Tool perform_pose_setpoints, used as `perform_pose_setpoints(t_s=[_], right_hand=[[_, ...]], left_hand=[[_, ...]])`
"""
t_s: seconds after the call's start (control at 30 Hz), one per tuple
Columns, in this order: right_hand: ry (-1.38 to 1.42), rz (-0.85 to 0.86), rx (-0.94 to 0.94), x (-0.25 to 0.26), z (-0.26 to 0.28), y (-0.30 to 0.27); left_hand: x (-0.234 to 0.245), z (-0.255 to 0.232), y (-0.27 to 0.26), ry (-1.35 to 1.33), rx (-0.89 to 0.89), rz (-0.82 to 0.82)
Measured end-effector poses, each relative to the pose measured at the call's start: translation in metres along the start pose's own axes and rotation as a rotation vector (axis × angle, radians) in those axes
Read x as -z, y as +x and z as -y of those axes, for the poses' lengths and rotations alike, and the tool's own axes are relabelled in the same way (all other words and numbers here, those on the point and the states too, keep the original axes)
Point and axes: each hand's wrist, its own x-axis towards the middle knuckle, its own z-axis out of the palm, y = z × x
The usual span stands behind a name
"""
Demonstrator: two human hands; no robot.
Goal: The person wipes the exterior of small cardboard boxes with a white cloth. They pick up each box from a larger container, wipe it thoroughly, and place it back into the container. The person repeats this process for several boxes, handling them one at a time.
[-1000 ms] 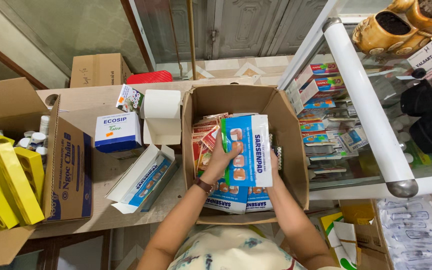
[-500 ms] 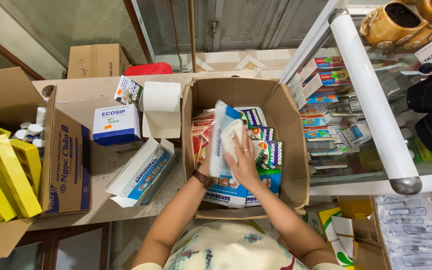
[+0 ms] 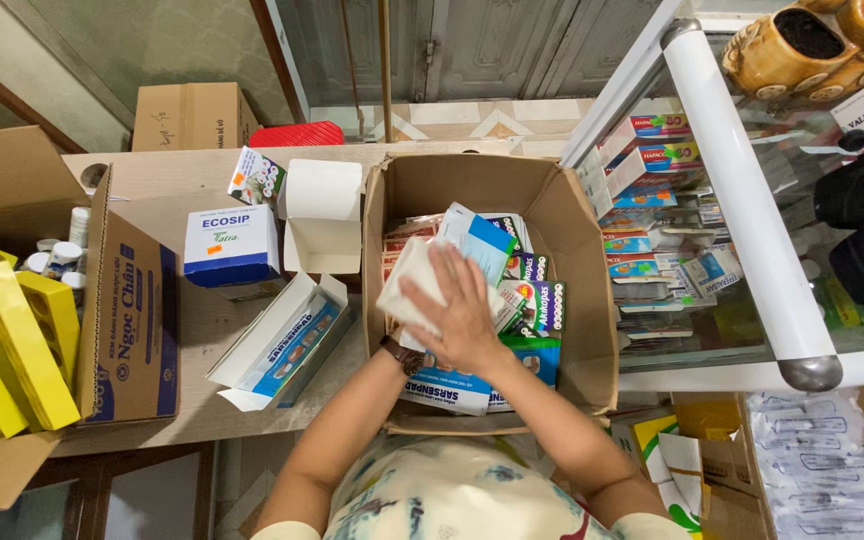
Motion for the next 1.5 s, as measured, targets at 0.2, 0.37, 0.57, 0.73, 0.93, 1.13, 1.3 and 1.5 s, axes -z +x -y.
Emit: perform_pose_setpoints(t_s=[0.2,0.37,0.57,0.73,0.93,1.13,1.3,1.5], right_hand=[[-0.003,-0.099,-0.206,0.009,-0.03,0.016],[0.009,-0.151,-0.387,-0.001,-0.052,0.001],[0.612,-0.134,-0.75,-0.019,-0.098,-0.023],[0.689,-0.084,-0.942,-0.045,-0.109,-0.038],[1.054,-0.085,-0.84,-0.111,-0.158,-0.083],[1.785,-0.189,-0.917,-0.146,-0.185,-0.11],[1.86,-0.17,-0.912,-0.145,-0.182,-0.089],[1.939,-0.079,-0.78,-0.134,-0.175,-0.074]], left_hand=[[0.007,0.005,0.005,0.207,0.277,-0.179],[-0.013,0.005,0.011,0.043,0.294,-0.207],[-0.027,-0.008,-0.001,0.072,0.241,-0.153],[-0.086,-0.017,0.0,0.139,0.116,0.0],[-0.103,-0.015,0.006,0.646,0.151,-0.197],[-0.069,0.005,0.005,1.717,-0.146,-0.287],[-0.1,-0.002,0.001,1.869,0.078,-0.458],[-0.126,-0.003,-0.003,2.118,-0.054,-0.467]])
